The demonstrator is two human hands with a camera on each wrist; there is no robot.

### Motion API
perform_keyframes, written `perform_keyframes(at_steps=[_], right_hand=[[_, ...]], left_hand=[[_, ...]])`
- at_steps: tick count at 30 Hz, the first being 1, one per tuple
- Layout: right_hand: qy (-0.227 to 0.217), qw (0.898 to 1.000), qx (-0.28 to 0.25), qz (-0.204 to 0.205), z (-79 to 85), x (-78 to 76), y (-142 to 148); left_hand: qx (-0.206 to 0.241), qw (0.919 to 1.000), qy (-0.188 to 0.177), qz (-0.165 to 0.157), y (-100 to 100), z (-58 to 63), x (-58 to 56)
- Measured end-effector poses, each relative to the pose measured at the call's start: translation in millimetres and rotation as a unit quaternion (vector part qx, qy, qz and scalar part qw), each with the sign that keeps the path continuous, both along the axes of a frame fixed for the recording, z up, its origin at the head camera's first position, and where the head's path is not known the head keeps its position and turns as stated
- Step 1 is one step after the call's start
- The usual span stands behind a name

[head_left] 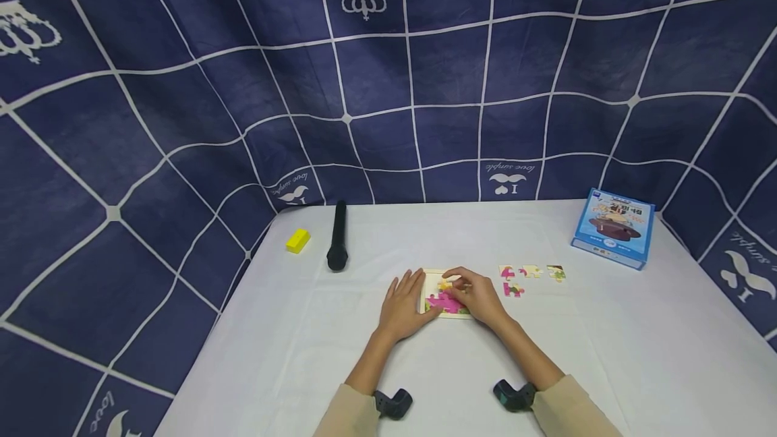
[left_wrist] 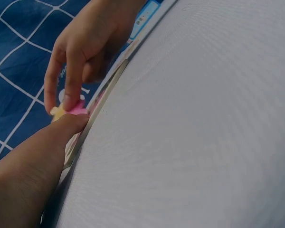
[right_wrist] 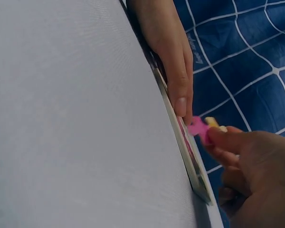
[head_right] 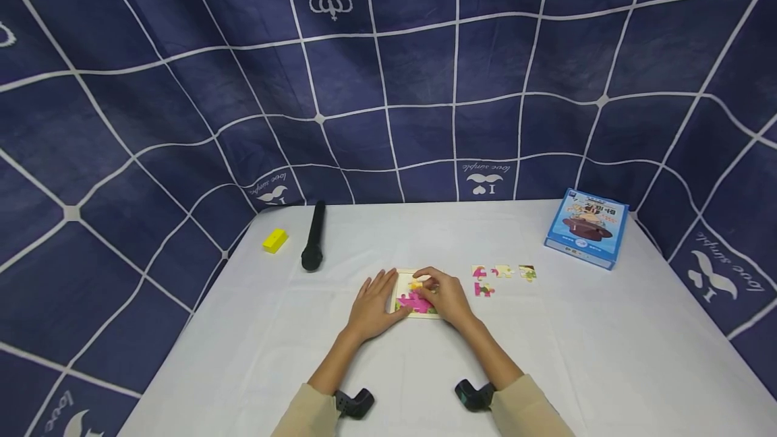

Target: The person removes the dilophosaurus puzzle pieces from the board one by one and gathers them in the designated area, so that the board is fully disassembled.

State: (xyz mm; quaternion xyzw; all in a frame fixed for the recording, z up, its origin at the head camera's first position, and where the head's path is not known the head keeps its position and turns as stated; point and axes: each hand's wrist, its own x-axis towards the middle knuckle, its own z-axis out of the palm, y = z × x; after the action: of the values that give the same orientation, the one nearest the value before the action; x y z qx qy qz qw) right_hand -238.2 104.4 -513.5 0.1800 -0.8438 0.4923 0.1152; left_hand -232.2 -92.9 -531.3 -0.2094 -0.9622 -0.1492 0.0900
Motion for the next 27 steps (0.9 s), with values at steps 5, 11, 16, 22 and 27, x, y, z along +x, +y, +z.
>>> perform_keyframes(at_steps=[5, 11, 16, 22, 27], right_hand=[[-0.037, 0.997, -0.07, 0.014, 10.2, 4.0, 12], [-0.032, 0.998, -0.056, -0.026, 21.2, 11.1, 46], [-0.029, 0.997, -0.027, -0.071, 25.5, 19.2, 86], [-0.039, 0.989, 0.043, -0.136, 25.4, 27.3, 133], [-0.063, 0.985, 0.079, -0.142, 21.8, 31.0, 153]], left_hand=[[-0.002, 1.0, -0.008, 0.002, 2, 0.1, 0.6], [0.005, 0.9999, -0.009, 0.005, 2, 0.8, 1.7], [0.008, 0.9999, -0.01, 0.006, 1, 1.1, 2.1], [0.013, 0.9998, -0.01, 0.006, 2, 2.5, 2.3], [0.014, 0.9999, -0.008, 0.005, 2, 2.1, 2.3]])
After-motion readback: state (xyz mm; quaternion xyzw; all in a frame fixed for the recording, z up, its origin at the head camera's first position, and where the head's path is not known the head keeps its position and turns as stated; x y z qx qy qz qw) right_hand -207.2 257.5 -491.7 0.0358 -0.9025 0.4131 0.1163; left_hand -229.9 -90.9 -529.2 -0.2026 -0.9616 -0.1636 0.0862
